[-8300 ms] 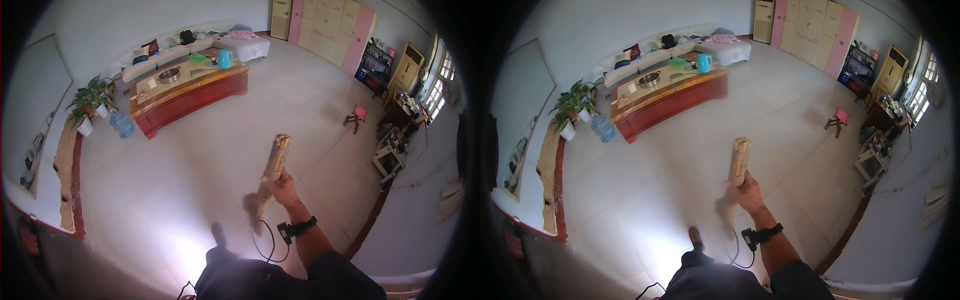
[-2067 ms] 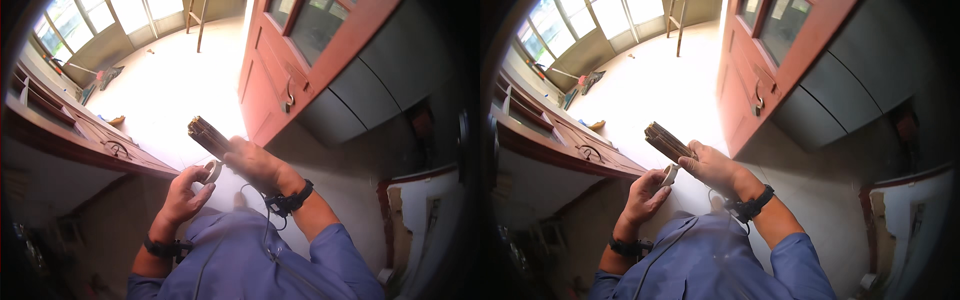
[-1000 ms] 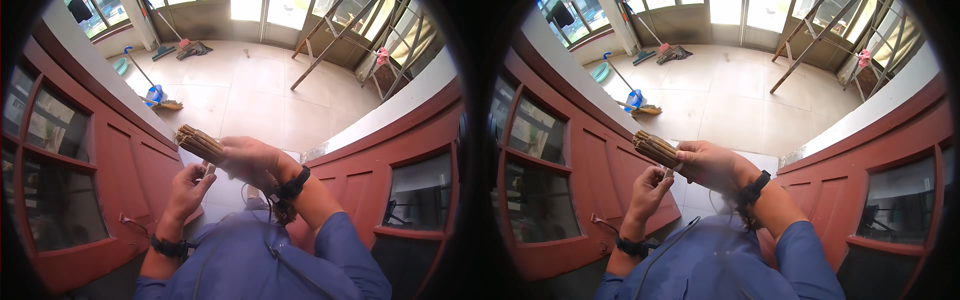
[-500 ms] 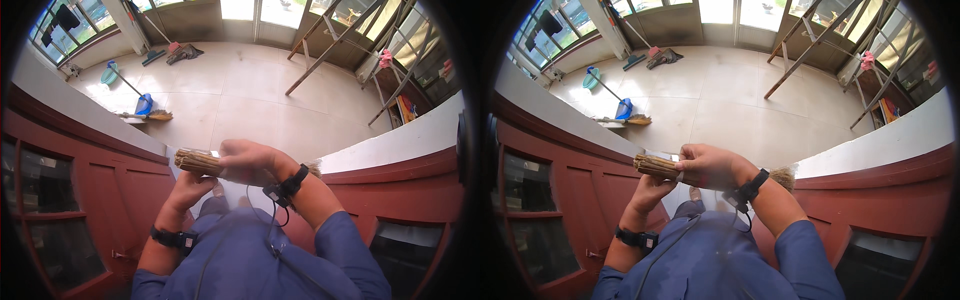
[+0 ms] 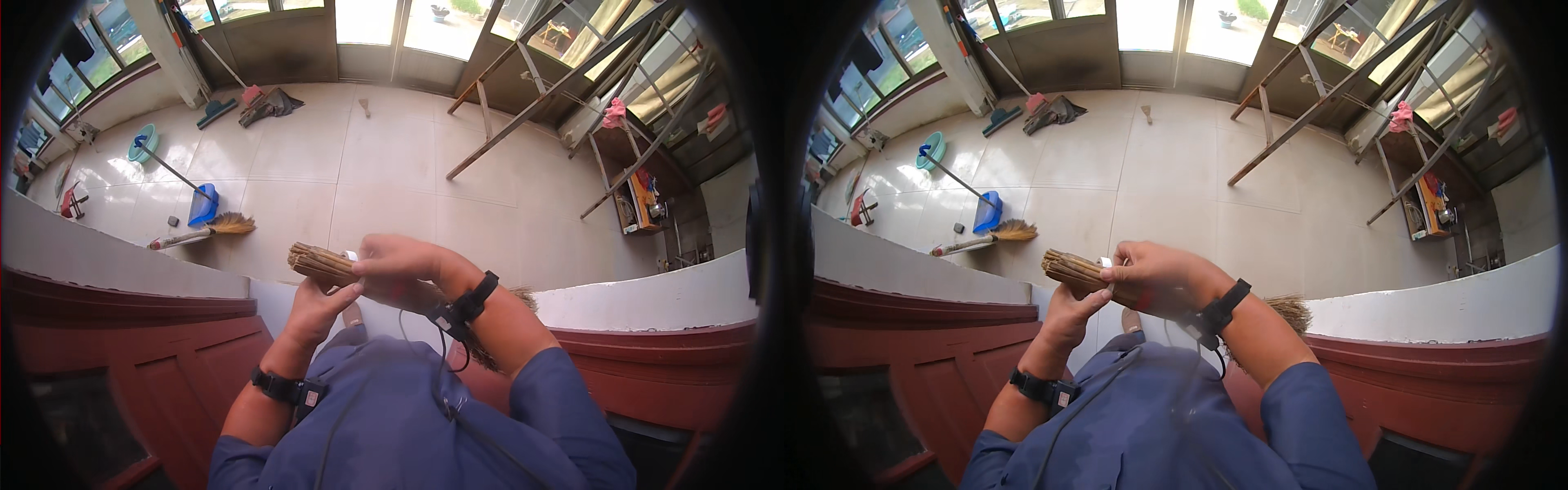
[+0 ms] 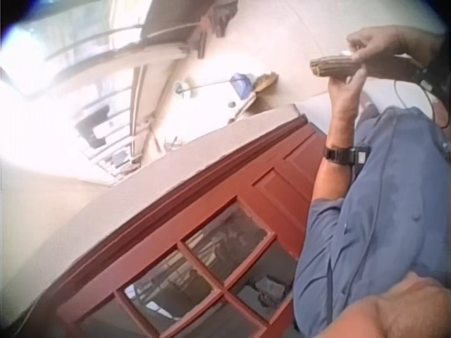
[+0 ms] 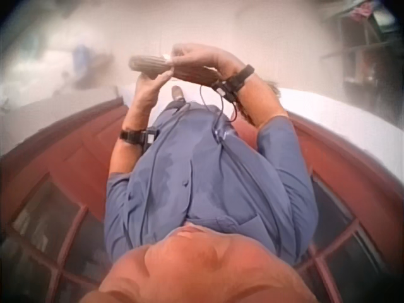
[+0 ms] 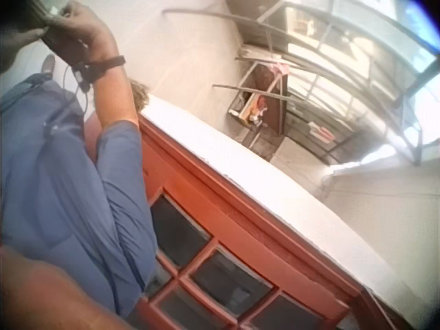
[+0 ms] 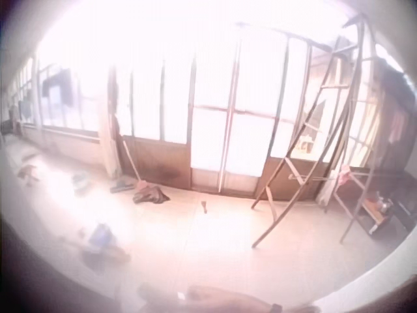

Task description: The recorder uses scissors to trim the ends of a straw broom and then uses white tape to secure the straw bundle.

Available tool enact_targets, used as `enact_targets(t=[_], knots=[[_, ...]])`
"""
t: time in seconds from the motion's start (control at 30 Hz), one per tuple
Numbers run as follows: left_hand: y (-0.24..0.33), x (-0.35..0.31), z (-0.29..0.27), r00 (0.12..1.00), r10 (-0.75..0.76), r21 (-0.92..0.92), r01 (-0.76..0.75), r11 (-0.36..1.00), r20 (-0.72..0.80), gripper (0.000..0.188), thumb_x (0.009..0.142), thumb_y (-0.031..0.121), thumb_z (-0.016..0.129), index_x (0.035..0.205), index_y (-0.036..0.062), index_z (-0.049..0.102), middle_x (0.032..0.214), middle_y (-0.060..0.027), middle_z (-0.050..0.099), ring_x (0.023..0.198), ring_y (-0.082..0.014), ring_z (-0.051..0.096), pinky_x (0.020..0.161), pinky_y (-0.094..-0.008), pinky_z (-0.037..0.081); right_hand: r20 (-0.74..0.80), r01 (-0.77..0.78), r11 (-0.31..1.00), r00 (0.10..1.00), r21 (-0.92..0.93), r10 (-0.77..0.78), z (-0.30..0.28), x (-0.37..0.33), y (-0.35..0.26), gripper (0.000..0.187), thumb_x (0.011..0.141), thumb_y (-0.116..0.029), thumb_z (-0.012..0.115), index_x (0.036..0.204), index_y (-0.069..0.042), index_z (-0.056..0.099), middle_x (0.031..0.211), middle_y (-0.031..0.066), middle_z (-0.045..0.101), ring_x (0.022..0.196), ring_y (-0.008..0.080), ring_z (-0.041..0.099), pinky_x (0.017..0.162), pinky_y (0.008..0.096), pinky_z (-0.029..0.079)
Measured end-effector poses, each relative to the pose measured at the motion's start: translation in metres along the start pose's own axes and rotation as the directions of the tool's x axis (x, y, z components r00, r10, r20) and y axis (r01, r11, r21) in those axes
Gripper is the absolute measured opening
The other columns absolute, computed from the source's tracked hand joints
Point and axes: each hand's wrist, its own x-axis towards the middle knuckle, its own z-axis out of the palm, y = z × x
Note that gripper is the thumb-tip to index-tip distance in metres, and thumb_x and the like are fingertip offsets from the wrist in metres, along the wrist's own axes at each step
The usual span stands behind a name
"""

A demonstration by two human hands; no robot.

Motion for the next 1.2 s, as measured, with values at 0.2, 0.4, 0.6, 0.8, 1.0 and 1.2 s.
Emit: enact_targets(t=[0.2,0.4,0.6,0.8,1.0,1.2], knots=[[0.020,0.053,-0.017,0.999,0.025,-0.057,-0.027,0.998,-0.042,0.046,0.088,0.012,0.076,0.128,-0.0034,0.059,0.121,-0.0103,0.066,0.112,-0.0184,0.062,0.100,-0.0347,0.048,-0.047,0.016,1.000,0.999,0.008,-0.016,-0.036,0.043,-0.019,0.058,0.089,-0.048,0.066,0.104,0.007,0.060,0.085,0.0085,0.064,0.080,0.0147,0.059,0.067,0.0326,0.051],[0.041,0.087,-0.025,0.990,0.009,-0.122,-0.026,0.992,-0.143,0.041,0.089,0.009,0.074,0.124,-0.0044,0.058,0.116,-0.0118,0.067,0.107,-0.0173,0.064,0.096,-0.0324,0.050,-0.240,0.041,0.986,0.968,-0.161,-0.079,-0.044,0.047,-0.004,0.071,0.076,-0.046,0.082,0.117,0.005,0.055,0.104,0.0155,0.065,0.095,0.0223,0.064,0.080,0.0357,0.053],[0.059,0.117,-0.004,0.976,-0.043,-0.137,0.014,0.990,-0.213,0.041,0.088,0.007,0.074,0.123,-0.0043,0.056,0.114,-0.0116,0.068,0.106,-0.0162,0.064,0.094,-0.0299,0.051,-0.562,-0.025,0.818,0.739,-0.575,-0.372,-0.031,0.043,-0.001,0.072,0.070,-0.036,0.090,0.124,-0.009,0.051,0.116,0.0168,0.059,0.104,0.0355,0.063,0.086,0.0418,0.053],[0.069,0.112,-0.015,0.998,-0.039,-0.201,0.047,0.978,0.041,0.067,0.091,0.016,0.074,0.146,0.0045,0.038,0.134,-0.0123,0.058,0.122,-0.0239,0.061,0.097,-0.0396,0.053,-0.439,0.171,0.850,0.796,-0.499,-0.417,-0.083,0.026,-0.017,0.056,0.076,-0.029,0.086,0.123,-0.009,0.062,0.110,0.0129,0.062,0.100,0.0326,0.064,0.087,0.0397,0.053],[0.079,0.112,-0.026,0.953,-0.216,-0.143,0.249,0.958,0.211,0.054,0.097,0.022,0.067,0.142,0.0015,0.046,0.133,-0.0143,0.062,0.109,-0.0269,0.068,0.088,-0.0387,0.057,-0.199,0.159,0.794,0.922,-0.587,-0.332,-0.110,0.002,-0.041,0.057,0.077,-0.035,0.082,0.123,-0.009,0.062,0.106,0.0125,0.062,0.098,0.0320,0.063,0.087,0.0391,0.052],[0.083,0.111,-0.025,0.894,-0.394,-0.034,0.410,0.911,0.210,0.050,0.100,0.016,0.059,0.146,0.0038,0.045,0.118,-0.0119,0.068,0.062,-0.0171,0.065,0.055,-0.0273,0.052,-0.059,0.231,0.771,0.943,-0.594,-0.328,-0.124,-0.008,-0.058,0.056,0.076,-0.034,0.082,0.122,-0.008,0.063,0.102,0.0131,0.062,0.098,0.0332,0.062,0.088,0.0400,0.051]])
